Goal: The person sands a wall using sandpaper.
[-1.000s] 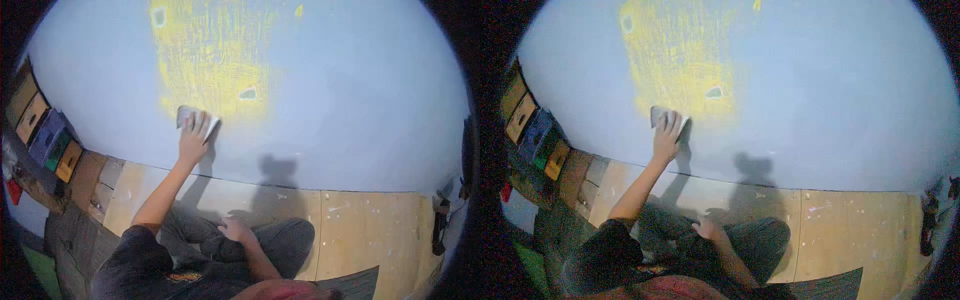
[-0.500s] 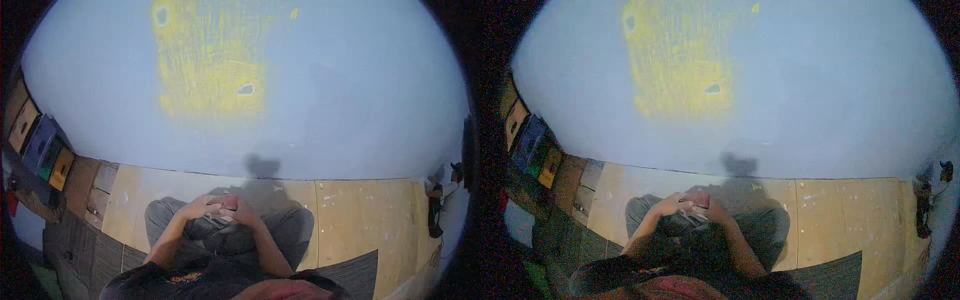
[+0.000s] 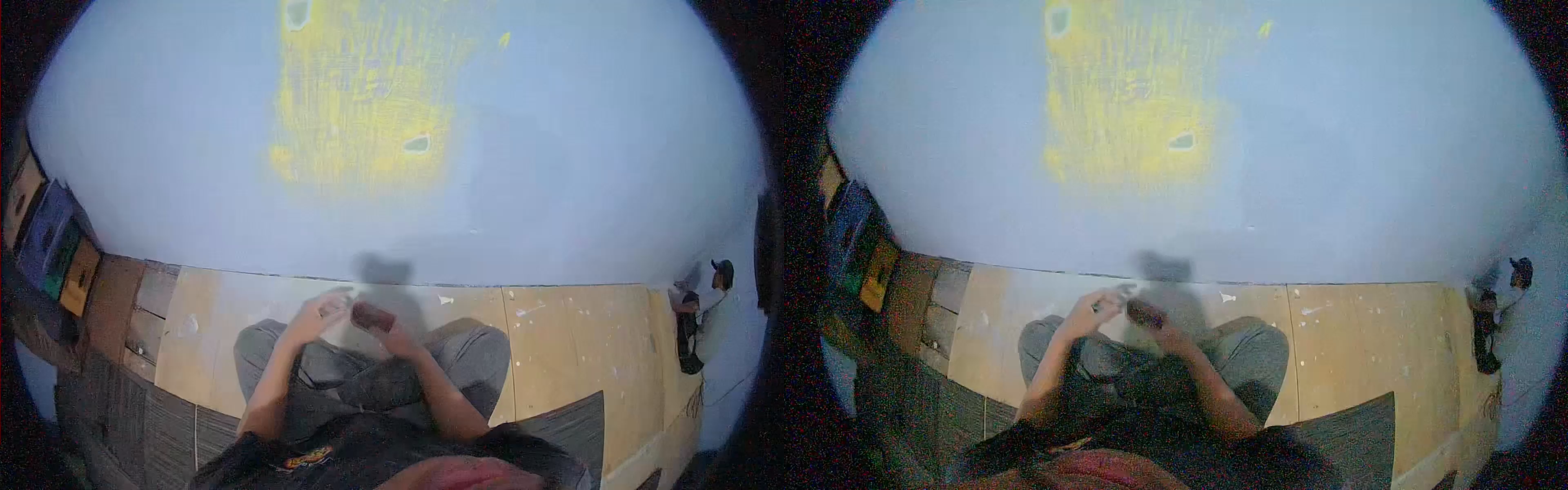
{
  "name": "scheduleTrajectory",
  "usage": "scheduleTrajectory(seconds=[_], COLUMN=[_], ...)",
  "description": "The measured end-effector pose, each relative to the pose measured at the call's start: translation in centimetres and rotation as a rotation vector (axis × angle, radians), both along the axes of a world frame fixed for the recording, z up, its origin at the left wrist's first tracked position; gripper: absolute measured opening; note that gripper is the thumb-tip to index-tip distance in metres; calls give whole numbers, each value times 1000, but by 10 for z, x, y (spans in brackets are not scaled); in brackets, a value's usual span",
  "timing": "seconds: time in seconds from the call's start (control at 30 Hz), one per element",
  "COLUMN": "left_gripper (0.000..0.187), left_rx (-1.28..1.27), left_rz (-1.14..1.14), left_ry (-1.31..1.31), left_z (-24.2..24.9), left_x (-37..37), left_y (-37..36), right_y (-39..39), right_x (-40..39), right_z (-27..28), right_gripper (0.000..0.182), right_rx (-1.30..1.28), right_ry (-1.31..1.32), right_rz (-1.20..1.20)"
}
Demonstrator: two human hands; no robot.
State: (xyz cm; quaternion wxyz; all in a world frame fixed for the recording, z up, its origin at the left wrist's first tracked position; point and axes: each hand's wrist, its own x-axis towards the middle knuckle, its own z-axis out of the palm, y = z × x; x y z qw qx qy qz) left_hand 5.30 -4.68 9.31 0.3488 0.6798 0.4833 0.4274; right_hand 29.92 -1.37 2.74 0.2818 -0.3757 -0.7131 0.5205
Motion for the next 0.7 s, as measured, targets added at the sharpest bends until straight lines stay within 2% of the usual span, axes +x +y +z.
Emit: scheduleTrajectory(seconds=[0.07,0.1,0.17,0.2,0.23,0.27,0.3,0.33,0.4,0.5,0.53,0.6,0.67,0.7], left_gripper=[27,26,23,23,25,25,25,26,29,33,35,38,47,49], left_rx=[-214,-317,-349,-369,-331,-207,-87,-215,-457,-228,-213,-384,-22,-6], left_rz=[130,201,277,311,350,379,408,322,151,160,166,187,22,1], left_ry=[-219,-331,-125,-22,225,171,115,63,-42,348,396,227,837,853], left_z=[-39,-59,-158,-204,-183,-157,-140,-146,-164,-179,-199,-217,-329,-359], left_x=[-24,-36,-71,-88,-80,-65,-54,-54,-56,-56,-57,-60,-67,-68], left_y=[17,26,45,54,48,46,42,41,51,50,57,64,99,100], right_y=[10,10,13,31,48,72,98,113,138,185,196,206,208,211], right_x=[-1,-1,6,17,24,31,44,48,37,31,26,10,-1,-4], right_z=[-3,42,133,155,190,213,244,277,337,411,423,438,428,419], right_gripper=[44,44,52,59,65,69,75,81,78,75,75,74,75,75], right_rx=[95,202,335,718,888,1080,1209,1283,1568,1891,1897,1899,1884,1877], right_ry=[203,432,146,-135,-273,-230,-353,-482,-453,-663,-612,-512,-471,-452], right_rz=[-118,-122,-224,-275,-304,-341,-307,-350,-442,-433,-443,-461,-551,-591])
